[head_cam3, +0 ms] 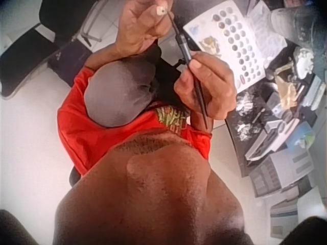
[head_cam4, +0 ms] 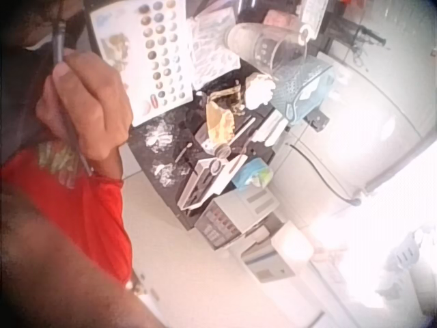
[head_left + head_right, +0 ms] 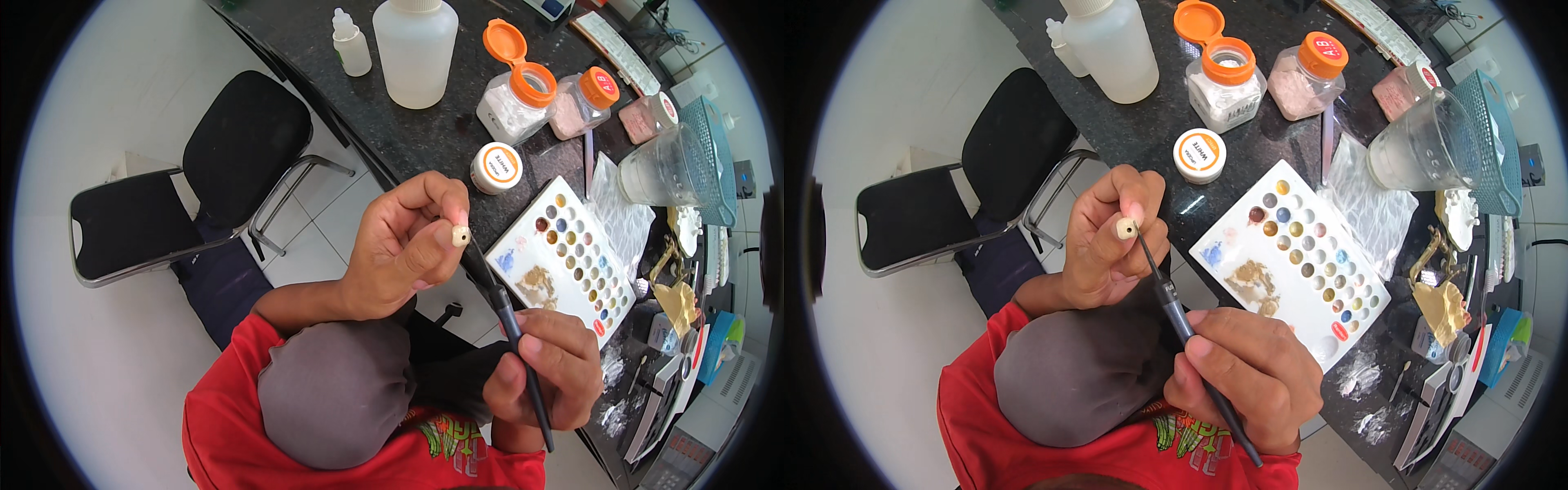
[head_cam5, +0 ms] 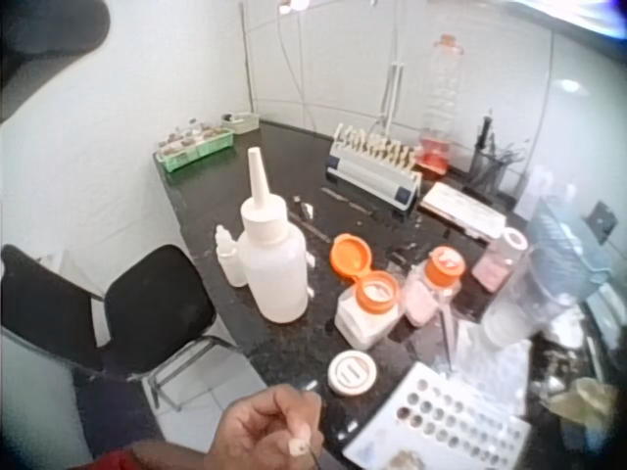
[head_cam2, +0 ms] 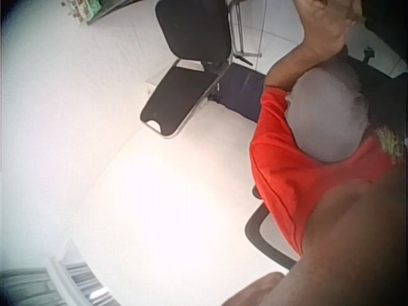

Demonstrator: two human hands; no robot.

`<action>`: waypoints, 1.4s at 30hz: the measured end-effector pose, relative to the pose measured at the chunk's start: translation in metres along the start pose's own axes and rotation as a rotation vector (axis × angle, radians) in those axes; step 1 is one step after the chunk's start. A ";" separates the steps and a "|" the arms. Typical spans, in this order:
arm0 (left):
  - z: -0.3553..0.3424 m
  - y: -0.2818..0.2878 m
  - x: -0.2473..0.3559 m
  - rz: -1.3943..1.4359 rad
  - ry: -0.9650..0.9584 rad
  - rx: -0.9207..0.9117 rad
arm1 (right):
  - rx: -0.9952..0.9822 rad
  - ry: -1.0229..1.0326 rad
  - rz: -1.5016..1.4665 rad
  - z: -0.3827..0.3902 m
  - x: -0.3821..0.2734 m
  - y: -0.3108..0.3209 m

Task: The person paints the surface of a dental prosthetic piece using a small brush dipped in various pigments on a palette, then picks up a second prosthetic piece to compare them.

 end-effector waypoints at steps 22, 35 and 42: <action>-0.008 -0.012 0.019 -1.206 -0.515 0.132 | 0.007 -0.138 0.092 0.010 -0.006 0.026; -0.007 -0.014 0.018 -1.260 -0.491 0.116 | -0.021 -0.087 0.072 0.008 0.000 0.017; -0.007 -0.014 0.019 -1.246 -0.475 0.117 | -0.030 -0.079 0.090 0.008 -0.003 0.016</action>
Point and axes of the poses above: each hand's wrist, its own z-axis away from the middle knuckle, its own y-axis out of the back of the hand, x = y × z, the point moved 2 cm from there along -z, towards the middle knuckle, and after that the axes turned 4 degrees about y, right-handed, at the moved point
